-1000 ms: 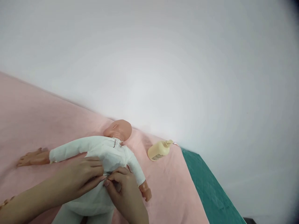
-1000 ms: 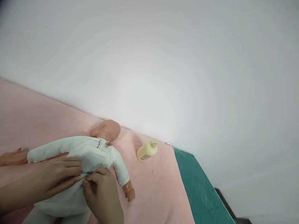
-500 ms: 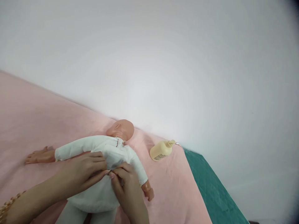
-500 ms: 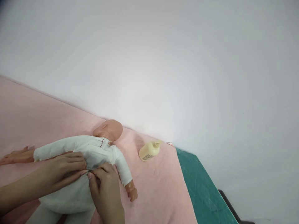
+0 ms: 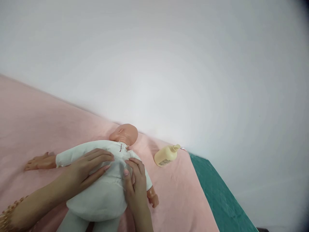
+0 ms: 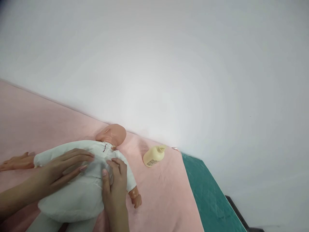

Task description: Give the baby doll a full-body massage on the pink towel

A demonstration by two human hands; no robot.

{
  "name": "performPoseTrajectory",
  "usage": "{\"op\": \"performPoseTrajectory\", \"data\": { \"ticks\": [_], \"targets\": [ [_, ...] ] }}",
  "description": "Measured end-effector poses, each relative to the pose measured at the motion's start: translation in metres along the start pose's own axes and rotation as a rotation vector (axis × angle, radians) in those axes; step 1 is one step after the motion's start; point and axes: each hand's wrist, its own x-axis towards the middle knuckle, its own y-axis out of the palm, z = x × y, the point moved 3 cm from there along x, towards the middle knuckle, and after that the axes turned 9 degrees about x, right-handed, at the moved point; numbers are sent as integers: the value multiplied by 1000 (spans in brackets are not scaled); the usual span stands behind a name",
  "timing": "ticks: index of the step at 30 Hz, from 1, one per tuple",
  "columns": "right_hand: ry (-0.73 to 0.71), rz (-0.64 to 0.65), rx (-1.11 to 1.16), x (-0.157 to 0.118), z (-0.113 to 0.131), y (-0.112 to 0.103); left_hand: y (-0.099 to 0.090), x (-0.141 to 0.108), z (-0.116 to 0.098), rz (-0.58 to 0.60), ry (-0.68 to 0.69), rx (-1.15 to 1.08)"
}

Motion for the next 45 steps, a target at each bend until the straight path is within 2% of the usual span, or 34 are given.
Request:
{"op": "performPoseTrajectory", "data": {
  "ticks": [3, 6, 10, 21, 26, 30, 41, 45],
  "targets": [
    [46, 67, -18, 0, -2, 1, 6, -3, 5, -38, 5, 87],
    [64, 150, -42, 1, -1, 4, 15, -7, 10, -9, 19, 141],
    [97, 197, -58, 3, -2, 5, 26, -10, 20, 33, 22, 169],
    [104, 187, -54, 1, -5, 6, 32, -14, 21, 42, -22, 193],
    [113, 215, -55, 3, -3, 5, 39, -18, 34, 110, 34, 198],
    [131, 258, -51, 4, -4, 5, 41, -18, 38, 150, 10, 209],
    [104, 196, -29, 1, -9, 8, 34, -15, 28, 21, 59, 310],
    [92, 212, -33, 3, -9, 7, 38, -17, 33, 34, 104, 329]
  ]
}}
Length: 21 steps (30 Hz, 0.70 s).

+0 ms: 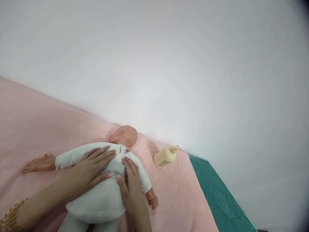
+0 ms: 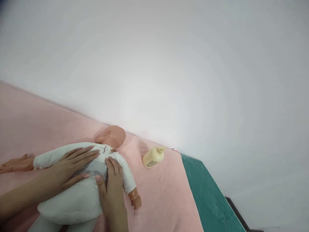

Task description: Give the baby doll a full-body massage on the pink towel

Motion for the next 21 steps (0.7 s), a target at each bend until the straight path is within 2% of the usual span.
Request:
{"op": "performPoseTrajectory", "data": {
  "ticks": [5, 13, 21],
  "targets": [
    [8, 21, 0, 2, 0, 0, 6, -3, 4, 29, -8, 2],
    [28, 5, 3, 1, -5, 2, 1, -1, -2, 0, 6, 34],
    [-1, 19, 21, 3, -6, 1, 4, -2, -1, 7, 6, 25]
  ]
}}
